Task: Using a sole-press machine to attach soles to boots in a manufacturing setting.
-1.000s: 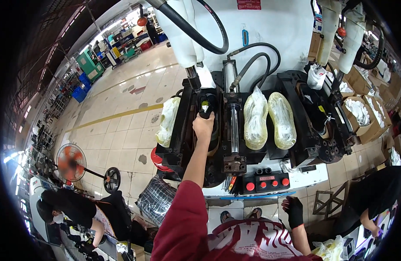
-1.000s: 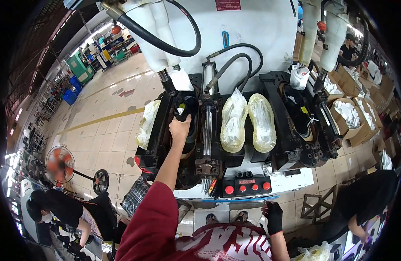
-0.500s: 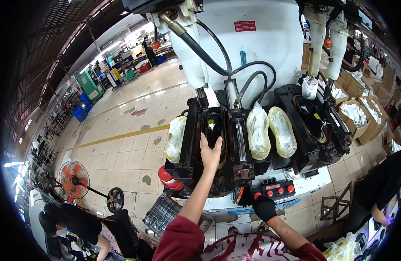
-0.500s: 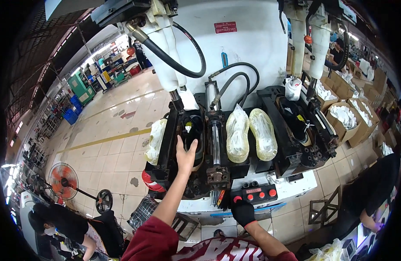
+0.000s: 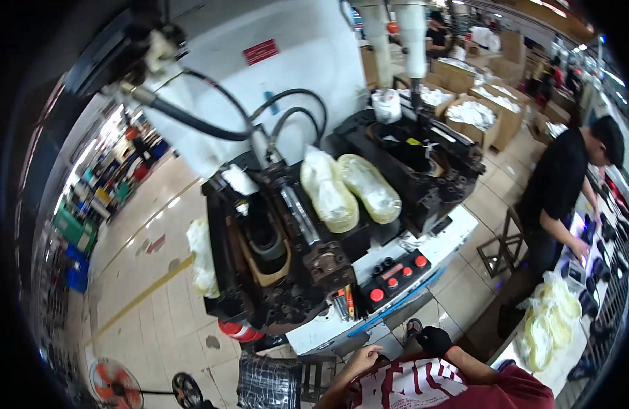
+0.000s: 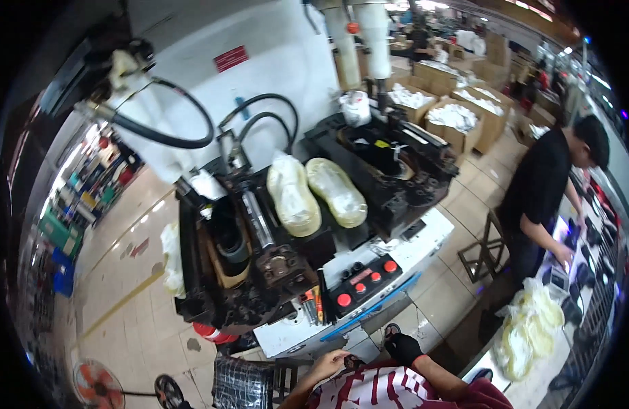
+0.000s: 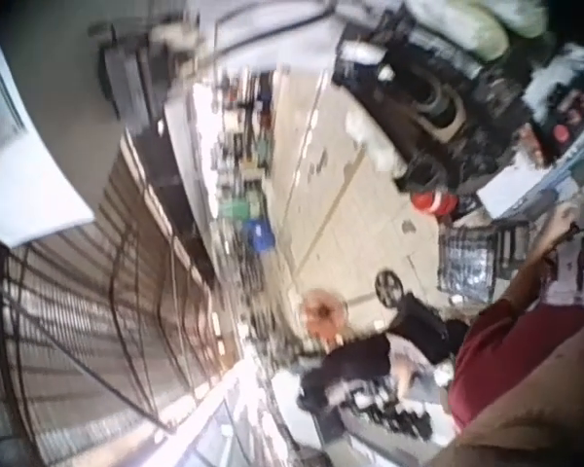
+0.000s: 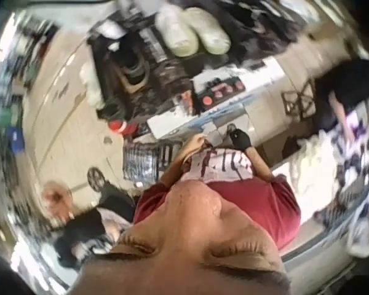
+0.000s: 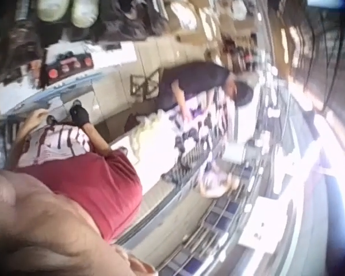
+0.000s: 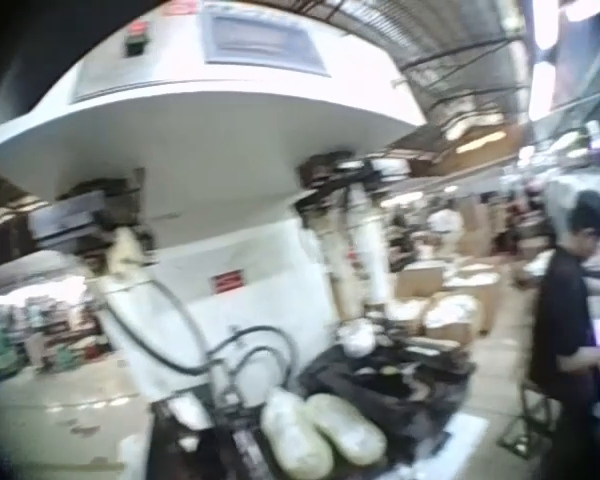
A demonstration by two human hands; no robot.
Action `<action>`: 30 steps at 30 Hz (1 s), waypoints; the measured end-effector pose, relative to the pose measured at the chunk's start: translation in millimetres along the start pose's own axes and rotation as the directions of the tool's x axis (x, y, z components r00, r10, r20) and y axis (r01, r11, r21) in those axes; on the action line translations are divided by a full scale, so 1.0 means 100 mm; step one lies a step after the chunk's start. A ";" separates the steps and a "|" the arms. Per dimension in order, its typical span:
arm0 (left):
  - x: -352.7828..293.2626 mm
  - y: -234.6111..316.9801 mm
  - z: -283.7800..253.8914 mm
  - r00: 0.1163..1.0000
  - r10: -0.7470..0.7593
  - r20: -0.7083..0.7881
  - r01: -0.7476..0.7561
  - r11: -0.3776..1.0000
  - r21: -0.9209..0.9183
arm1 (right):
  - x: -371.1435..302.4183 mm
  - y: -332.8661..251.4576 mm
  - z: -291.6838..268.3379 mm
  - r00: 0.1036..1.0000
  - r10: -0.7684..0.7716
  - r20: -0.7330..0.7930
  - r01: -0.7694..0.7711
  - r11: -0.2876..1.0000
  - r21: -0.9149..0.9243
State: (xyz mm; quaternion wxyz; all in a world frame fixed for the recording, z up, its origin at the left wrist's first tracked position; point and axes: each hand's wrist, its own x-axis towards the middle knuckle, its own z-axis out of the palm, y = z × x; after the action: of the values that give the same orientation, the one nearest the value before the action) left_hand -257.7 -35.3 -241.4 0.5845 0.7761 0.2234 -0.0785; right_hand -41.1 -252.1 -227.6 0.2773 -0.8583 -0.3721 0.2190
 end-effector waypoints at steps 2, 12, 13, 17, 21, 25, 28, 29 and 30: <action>0.23 0.11 0.06 0.997 0.061 0.048 -0.059 0.997 -0.050 | -0.07 -0.13 -0.13 0.998 0.057 -0.002 -0.057 0.998 0.030; 1.79 3.49 -0.35 0.750 0.626 -0.213 -0.449 0.718 0.532 | 0.59 -0.43 -1.63 0.825 0.045 -0.564 0.232 0.882 0.410; 2.05 3.65 -0.38 0.769 0.596 -0.231 -0.391 0.724 0.568 | 0.71 -0.55 -1.92 0.800 -0.005 -0.600 0.291 0.878 0.381; 2.89 4.26 -0.50 0.869 0.417 -0.267 -0.123 0.704 0.700 | 1.38 -0.84 -2.70 0.689 -0.127 -0.713 0.467 0.831 0.304; 3.80 4.52 -0.70 0.952 0.164 -0.259 0.108 0.614 0.782 | 2.23 -0.84 -3.16 0.673 -0.169 -0.720 0.511 0.810 0.287; 4.44 4.46 -0.84 0.982 -0.037 -0.184 0.180 0.473 0.863 | 3.15 -0.51 -3.35 0.762 -0.185 -0.621 0.425 0.866 0.264; 4.69 4.28 -1.00 0.966 -0.120 -0.227 0.257 0.433 0.864 | 3.89 -0.41 -3.27 0.782 -0.312 -0.539 0.484 0.850 0.210; 4.64 4.43 -0.85 0.970 -0.142 -0.199 0.241 0.410 0.880 | 4.13 -0.23 -3.28 0.728 -0.359 -0.584 0.508 0.854 0.109; 4.63 4.49 -0.76 0.966 -0.099 -0.239 0.258 0.429 0.865 | 4.39 -0.12 -3.30 0.711 -0.417 -0.566 0.558 0.824 0.094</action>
State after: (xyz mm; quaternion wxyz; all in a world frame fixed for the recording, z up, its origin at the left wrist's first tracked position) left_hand 339.4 57.1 -3.3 0.0607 0.9417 0.2738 -0.1861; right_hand 419.9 -15.1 -46.4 0.5249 -0.7102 -0.4656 -0.0579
